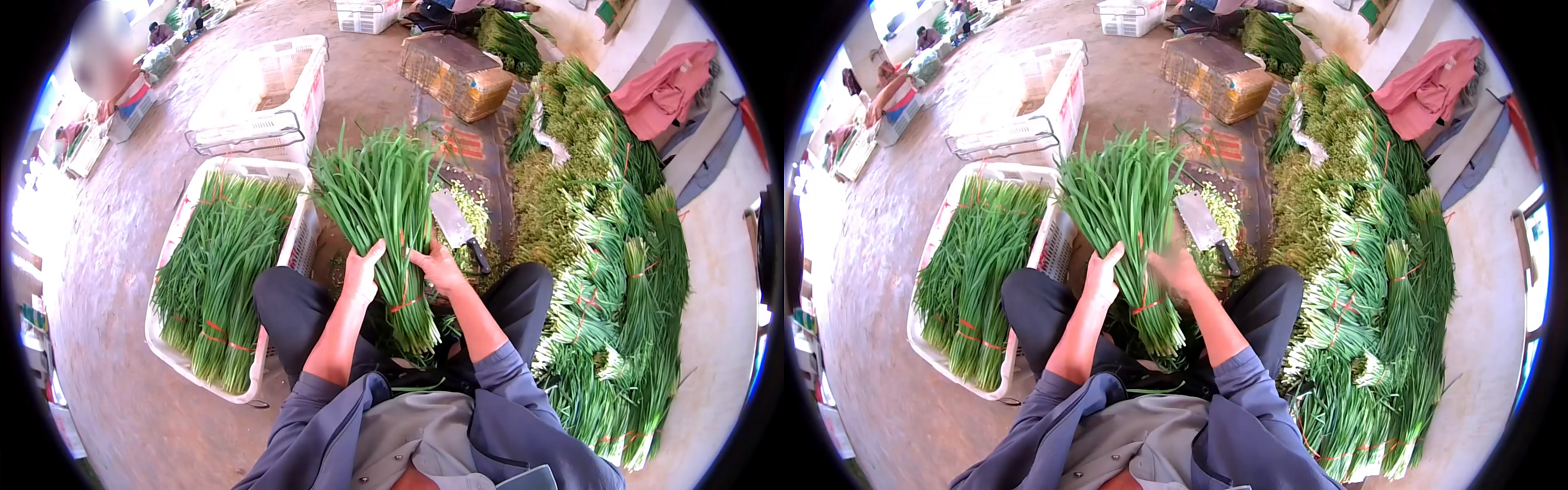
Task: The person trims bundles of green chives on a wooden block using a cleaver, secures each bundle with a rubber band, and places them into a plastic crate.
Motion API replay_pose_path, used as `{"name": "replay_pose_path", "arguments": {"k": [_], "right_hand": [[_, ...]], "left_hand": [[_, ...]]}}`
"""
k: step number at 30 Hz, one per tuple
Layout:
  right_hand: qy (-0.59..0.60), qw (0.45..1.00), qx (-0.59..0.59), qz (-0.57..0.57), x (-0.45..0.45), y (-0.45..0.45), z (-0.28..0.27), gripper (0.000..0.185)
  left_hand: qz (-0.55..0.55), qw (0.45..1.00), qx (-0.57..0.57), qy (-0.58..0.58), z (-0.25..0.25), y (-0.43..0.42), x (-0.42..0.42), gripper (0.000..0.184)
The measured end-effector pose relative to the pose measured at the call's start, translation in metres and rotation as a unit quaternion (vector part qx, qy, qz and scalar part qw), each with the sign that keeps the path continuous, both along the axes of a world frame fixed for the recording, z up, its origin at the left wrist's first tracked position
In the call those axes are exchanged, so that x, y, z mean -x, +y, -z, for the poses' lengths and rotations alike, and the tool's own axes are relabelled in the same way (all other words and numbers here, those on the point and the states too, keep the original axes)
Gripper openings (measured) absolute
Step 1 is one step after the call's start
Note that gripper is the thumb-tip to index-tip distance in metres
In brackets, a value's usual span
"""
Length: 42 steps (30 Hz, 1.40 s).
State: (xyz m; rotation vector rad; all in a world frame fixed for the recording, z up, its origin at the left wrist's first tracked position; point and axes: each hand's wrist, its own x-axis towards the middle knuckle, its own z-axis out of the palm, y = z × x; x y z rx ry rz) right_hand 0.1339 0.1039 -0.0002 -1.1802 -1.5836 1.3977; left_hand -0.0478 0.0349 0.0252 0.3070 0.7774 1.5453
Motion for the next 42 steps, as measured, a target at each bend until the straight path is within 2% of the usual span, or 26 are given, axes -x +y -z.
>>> {"name": "replay_pose_path", "arguments": {"k": [2,4,5,6,8,10,15,17,18,19,22,24,25,26,27,28,29,30,32,33,34,36,37,39,40,42], "right_hand": [[-0.004,0.993,0.118,0.0,-0.007,-0.016,-0.073,0.067],[-0.189,0.974,-0.033,0.123,-0.015,-0.016,-0.085,0.07],[-0.23,0.952,-0.104,0.172,-0.018,-0.013,-0.091,0.064],[-0.185,0.953,-0.142,0.196,-0.02,-0.013,-0.1,0.045],[-0.108,0.978,-0.121,0.128,-0.016,-0.019,-0.112,0.027],[-0.097,0.966,-0.224,0.085,0.009,-0.033,-0.117,0.02],[-0.188,0.944,-0.268,0.035,0.037,-0.031,-0.124,0.024],[-0.111,0.94,-0.323,-0.021,0.032,-0.022,-0.104,0.02],[-0.031,0.995,-0.089,-0.044,0.025,-0.026,-0.111,0.013],[0.073,0.996,-0.048,0.005,0.015,-0.029,-0.105,0.012],[0.329,0.931,0.025,0.154,-0.031,-0.025,-0.105,0.012],[0.359,0.908,0.025,0.212,-0.063,-0.013,-0.101,0.01],[0.319,0.92,0.01,0.226,-0.076,-0.007,-0.093,0.01],[0.193,0.949,0.009,0.25,-0.089,-0.001,-0.086,0.008],[0.017,0.978,-0.01,0.21,-0.097,-0.002,-0.085,0.018],[-0.16,0.973,-0.029,0.162,-0.102,-0.001,-0.084,0.029],[-0.253,0.959,-0.071,0.108,-0.102,-0.004,-0.078,0.05],[-0.301,0.949,-0.067,0.073,-0.089,-0.012,-0.083,0.058],[-0.133,0.991,0.015,-0.021,-0.061,-0.021,-0.091,0.071],[-0.025,0.995,0.077,-0.06,-0.047,-0.029,-0.097,0.07],[0.008,0.988,0.128,-0.088,-0.037,-0.029,-0.095,0.07],[-0.046,0.997,-0.023,-0.059,-0.018,-0.028,-0.096,0.072],[-0.042,0.997,-0.025,-0.057,-0.014,-0.028,-0.1,0.072],[-0.132,0.989,-0.014,-0.061,-0.012,-0.033,-0.107,0.071],[-0.158,0.985,-0.05,-0.049,-0.009,-0.037,-0.103,0.062],[-0.129,0.988,-0.07,-0.041,-0.004,-0.043,-0.095,0.055]], "left_hand": [[-0.029,0.999,-0.003,0.028,0.0,0.002,0.0,0.043],[-0.084,0.992,-0.012,0.089,-0.003,0.0,-0.001,0.044],[-0.099,0.99,-0.002,0.102,-0.005,0.0,-0.001,0.042],[-0.1,0.99,0.0,0.1,-0.005,0.0,-0.001,0.042],[-0.119,0.986,-0.013,0.115,-0.005,0.002,-0.002,0.039],[-0.117,0.986,-0.006,0.115,-0.009,0.001,-0.004,0.038],[-0.117,0.989,-0.014,0.095,-0.009,0.0,-0.003,0.037],[-0.125,0.987,-0.008,0.096,-0.008,-0.002,0.003,0.037],[-0.13,0.988,-0.007,0.085,-0.01,-0.001,0.008,0.038],[-0.136,0.988,-0.005,0.074,-0.006,0.0,0.012,0.038],[-0.145,0.989,-0.021,0.01,-0.005,0.005,0.029,0.036],[-0.127,0.991,-0.009,-0.029,-0.003,0.01,0.037,0.033],[-0.118,0.991,-0.015,-0.058,0.0,0.012,0.039,0.033],[-0.108,0.99,-0.019,-0.086,0.003,0.013,0.04,0.033],[-0.092,0.99,-0.015,-0.103,0.003,0.014,0.041,0.033],[-0.069,0.99,-0.032,-0.119,0.002,0.015,0.041,0.034],[-0.056,0.989,-0.035,-0.129,0.002,0.014,0.04,0.035],[-0.043,0.989,-0.036,-0.138,-0.002,0.012,0.039,0.036],[-0.017,0.987,-0.051,-0.154,0.0,0.013,0.038,0.04],[-0.01,0.987,-0.053,-0.153,0.002,0.013,0.037,0.042],[-0.004,0.987,-0.055,-0.151,0.005,0.013,0.037,0.045],[0.004,0.986,-0.057,-0.155,0.004,0.012,0.039,0.045],[0.004,0.986,-0.065,-0.152,0.001,0.009,0.039,0.044],[0.007,0.987,-0.076,-0.141,-0.002,0.008,0.038,0.045],[-0.009,0.989,-0.055,-0.135,-0.002,0.008,0.037,0.045],[0.004,0.988,-0.062,-0.138,-0.001,0.01,0.036,0.045]]}}
